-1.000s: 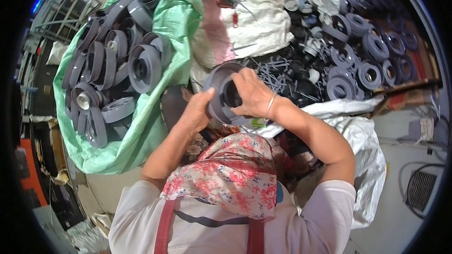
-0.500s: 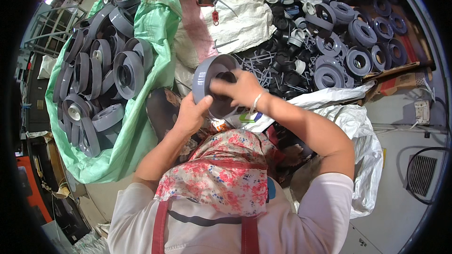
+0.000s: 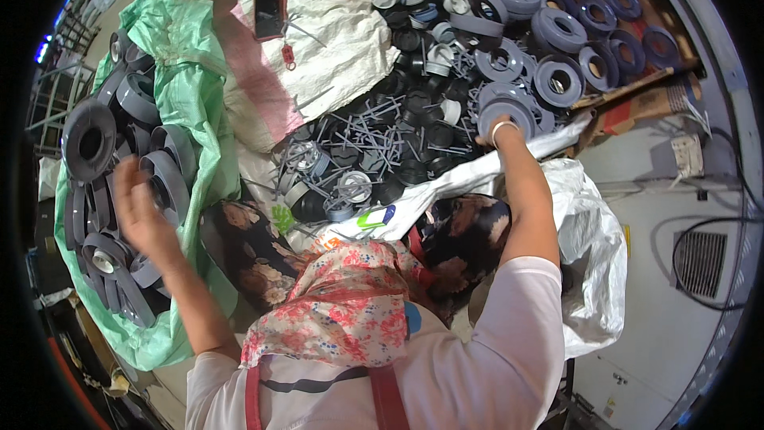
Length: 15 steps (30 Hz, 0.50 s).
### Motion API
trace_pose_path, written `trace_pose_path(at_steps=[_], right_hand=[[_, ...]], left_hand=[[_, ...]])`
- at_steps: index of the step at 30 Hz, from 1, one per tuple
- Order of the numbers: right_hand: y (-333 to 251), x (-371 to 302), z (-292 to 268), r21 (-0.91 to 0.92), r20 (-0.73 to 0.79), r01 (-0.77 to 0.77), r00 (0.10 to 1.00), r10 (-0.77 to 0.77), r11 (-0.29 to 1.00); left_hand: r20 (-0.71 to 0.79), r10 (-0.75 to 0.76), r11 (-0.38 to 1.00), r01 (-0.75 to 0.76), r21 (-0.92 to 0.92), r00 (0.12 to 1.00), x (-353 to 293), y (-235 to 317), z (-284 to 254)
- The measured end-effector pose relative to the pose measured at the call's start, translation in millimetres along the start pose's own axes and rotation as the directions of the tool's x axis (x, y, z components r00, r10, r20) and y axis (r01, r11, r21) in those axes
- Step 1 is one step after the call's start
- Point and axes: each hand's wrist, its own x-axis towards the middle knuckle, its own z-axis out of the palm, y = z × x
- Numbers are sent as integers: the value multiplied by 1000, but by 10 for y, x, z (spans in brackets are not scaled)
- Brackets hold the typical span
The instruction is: The person takes grey plastic circular parts from a large green bag and places them into a pile on a white bag by hand.
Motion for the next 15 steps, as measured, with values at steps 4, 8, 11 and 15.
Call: trace_pose_path(at_steps=[4, 8, 11, 15], right_hand=[[-218, 3, 124, 336, 8, -66, 998, 67, 940], [-1174, -873, -372, 451, -593, 791, 611, -524, 413], [-1702, -979, -622, 421, -610, 884, 441, -658, 202], [-1859, -375, -775, 360, -743, 836, 526, -414, 414]], left_hand=[[440, -449, 804, 566, -181, 778, -639, -208, 704], [560, -718, 404, 903, -147, 413, -1153, -325, 1270], [734, -668, -34, 981, -192, 120, -1230, -586, 1483], [667, -702, 68, 956, -286, 249, -1235, -630, 1376]])
